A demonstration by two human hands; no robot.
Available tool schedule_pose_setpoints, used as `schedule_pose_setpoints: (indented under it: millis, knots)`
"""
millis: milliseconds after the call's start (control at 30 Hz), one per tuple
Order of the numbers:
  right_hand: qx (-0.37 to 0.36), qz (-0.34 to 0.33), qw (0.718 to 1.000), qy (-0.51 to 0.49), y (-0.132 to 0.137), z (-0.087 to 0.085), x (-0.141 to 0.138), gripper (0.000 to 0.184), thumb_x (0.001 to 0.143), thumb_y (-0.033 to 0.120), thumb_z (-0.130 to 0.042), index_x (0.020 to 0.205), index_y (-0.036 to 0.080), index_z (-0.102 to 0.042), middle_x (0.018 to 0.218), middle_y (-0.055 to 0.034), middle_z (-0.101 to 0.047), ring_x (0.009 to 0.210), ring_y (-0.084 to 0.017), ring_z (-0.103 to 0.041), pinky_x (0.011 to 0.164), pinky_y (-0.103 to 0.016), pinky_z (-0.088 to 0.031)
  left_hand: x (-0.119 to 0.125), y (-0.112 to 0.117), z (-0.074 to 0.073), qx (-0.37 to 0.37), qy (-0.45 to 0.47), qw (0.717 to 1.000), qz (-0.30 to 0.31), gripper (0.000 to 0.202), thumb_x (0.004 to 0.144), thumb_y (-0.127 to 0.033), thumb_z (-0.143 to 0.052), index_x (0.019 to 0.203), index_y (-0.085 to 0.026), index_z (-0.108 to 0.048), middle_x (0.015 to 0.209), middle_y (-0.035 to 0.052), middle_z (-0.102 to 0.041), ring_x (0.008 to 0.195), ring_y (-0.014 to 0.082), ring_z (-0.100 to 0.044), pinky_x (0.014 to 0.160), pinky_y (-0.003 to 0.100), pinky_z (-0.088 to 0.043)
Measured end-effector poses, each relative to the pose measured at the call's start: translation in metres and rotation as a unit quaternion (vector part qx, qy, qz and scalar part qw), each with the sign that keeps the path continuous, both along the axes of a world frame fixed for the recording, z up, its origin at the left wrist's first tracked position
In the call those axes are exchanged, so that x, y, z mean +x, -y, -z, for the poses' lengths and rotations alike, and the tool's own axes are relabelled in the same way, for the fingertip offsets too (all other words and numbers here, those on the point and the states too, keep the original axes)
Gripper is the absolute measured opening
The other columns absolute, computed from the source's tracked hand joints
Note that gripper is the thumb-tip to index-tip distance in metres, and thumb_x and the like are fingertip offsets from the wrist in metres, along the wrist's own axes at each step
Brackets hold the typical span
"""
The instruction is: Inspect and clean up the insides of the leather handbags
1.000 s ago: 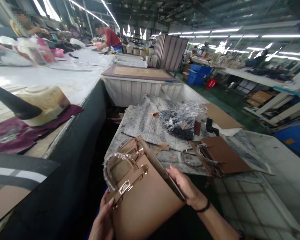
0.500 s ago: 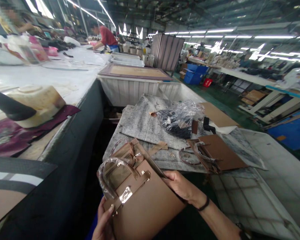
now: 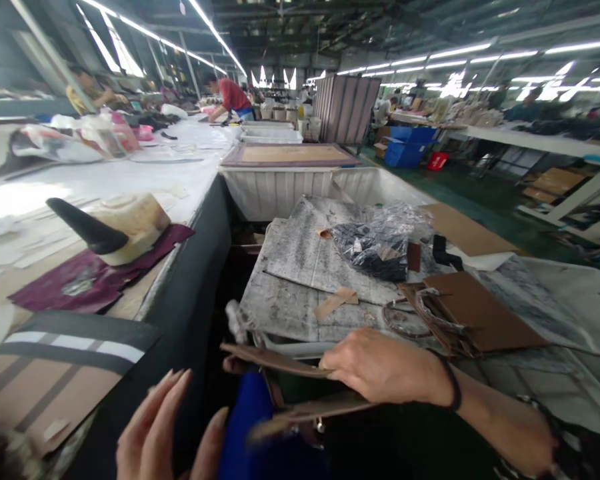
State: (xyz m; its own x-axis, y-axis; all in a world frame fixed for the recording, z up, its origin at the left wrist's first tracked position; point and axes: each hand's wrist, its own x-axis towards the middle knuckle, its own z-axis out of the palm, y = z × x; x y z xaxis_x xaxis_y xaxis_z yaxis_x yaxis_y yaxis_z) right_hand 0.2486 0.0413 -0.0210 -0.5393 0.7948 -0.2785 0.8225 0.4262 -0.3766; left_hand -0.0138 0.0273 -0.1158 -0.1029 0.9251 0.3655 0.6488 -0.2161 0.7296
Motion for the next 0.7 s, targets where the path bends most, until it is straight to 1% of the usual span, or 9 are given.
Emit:
schedule_pose_setpoints:
  millis: [33,100,200,267,367,433,533,600,700]
  knots:
    - [-0.005,-0.028,0.999,0.015,-0.004,-0.006,-0.006,0.019,0.080,0.017,-0.045,0.081,0.016,-0.064,0.072,-0.0044,-0.065,0.067,-0.016,-0.058,0.059,-0.024,-0.035,0.003,-0.003,-0.021,0.030,-0.038,0.994,0.094,0.058,0.065,-0.041,-0.064,0.118,-0.023,-0.048,0.126,0.0097,-0.043,0.116,0.0309,-0.037,0.099,0.042,-0.028]
    - [-0.031,-0.079,0.996,0.014,-0.013,-0.011,-0.016,0.021,0.079,0.018,-0.045,0.086,0.018,-0.064,0.074,-0.0042,-0.066,0.068,-0.016,-0.059,0.059,-0.023,-0.036,0.018,-0.012,-0.054,-0.015,-0.087,0.955,0.282,0.057,0.069,-0.042,-0.062,0.121,-0.023,-0.046,0.121,0.0086,-0.049,0.111,0.0278,-0.043,0.095,0.036,-0.034]
    - [-0.077,-0.116,0.990,-0.032,-0.027,0.000,-0.024,0.023,0.080,0.016,-0.043,0.088,0.019,-0.064,0.078,-0.0027,-0.067,0.070,-0.014,-0.059,0.060,-0.020,-0.037,0.045,-0.032,-0.068,-0.218,-0.075,0.856,0.462,0.037,0.083,-0.038,-0.041,0.113,-0.019,-0.052,0.092,0.0030,-0.063,0.080,0.0177,-0.057,0.070,0.023,-0.044]
    - [-0.052,-0.064,0.996,-0.019,-0.033,0.016,-0.021,0.021,0.080,0.017,-0.043,0.087,0.018,-0.063,0.079,-0.0032,-0.066,0.072,-0.014,-0.060,0.060,-0.020,-0.037,0.058,-0.047,-0.058,-0.281,-0.060,0.837,0.466,0.034,0.087,-0.033,-0.033,0.103,-0.017,-0.058,0.076,0.0004,-0.063,0.065,0.0133,-0.054,0.058,0.020,-0.040]
    - [0.068,0.086,0.990,0.092,-0.036,0.043,-0.010,0.016,0.080,0.027,-0.050,0.081,0.016,-0.061,0.076,-0.0077,-0.065,0.075,-0.021,-0.060,0.061,-0.026,-0.039,0.070,-0.067,-0.036,-0.299,-0.088,0.852,0.421,0.034,0.085,-0.031,-0.034,0.078,-0.013,-0.062,0.060,-0.0004,-0.055,0.057,0.0116,-0.046,0.051,0.021,-0.033]
    - [0.105,0.153,0.974,0.128,-0.036,0.059,-0.002,0.018,0.080,0.033,-0.051,0.081,0.017,-0.059,0.075,-0.0079,-0.065,0.076,-0.024,-0.060,0.061,-0.029,-0.040,0.074,-0.081,-0.022,-0.312,-0.095,0.849,0.416,0.034,0.082,-0.033,-0.036,0.068,-0.013,-0.059,0.055,-0.0013,-0.049,0.055,0.0115,-0.043,0.050,0.021,-0.031]
    - [0.136,0.203,0.966,0.085,-0.037,0.075,0.003,0.015,0.080,0.030,-0.054,0.089,0.018,-0.057,0.081,-0.0065,-0.063,0.082,-0.022,-0.058,0.067,-0.029,-0.042,0.076,-0.100,-0.004,-0.358,-0.044,0.833,0.420,0.032,0.079,-0.037,-0.040,0.065,-0.013,-0.057,0.054,-0.0017,-0.047,0.054,0.0117,-0.041,0.049,0.022,-0.032]
    - [0.211,0.219,0.952,0.045,-0.036,0.079,-0.003,0.015,0.080,0.021,-0.055,0.094,0.016,-0.055,0.092,-0.0086,-0.061,0.092,-0.022,-0.053,0.076,-0.031,-0.040,0.074,-0.111,0.005,-0.411,0.025,0.815,0.408,0.033,0.076,-0.041,-0.044,0.064,-0.013,-0.056,0.053,-0.0013,-0.049,0.052,0.0118,-0.042,0.049,0.022,-0.034]
    - [0.246,0.190,0.951,-0.004,-0.027,0.078,-0.023,0.008,0.081,0.016,-0.051,0.088,0.016,-0.056,0.089,-0.0072,-0.059,0.089,-0.020,-0.051,0.073,-0.030,-0.040,0.067,-0.125,0.015,-0.464,0.154,0.776,0.399,0.032,0.072,-0.043,-0.052,0.073,-0.012,-0.060,0.060,0.0013,-0.056,0.059,0.0143,-0.050,0.057,0.025,-0.040]
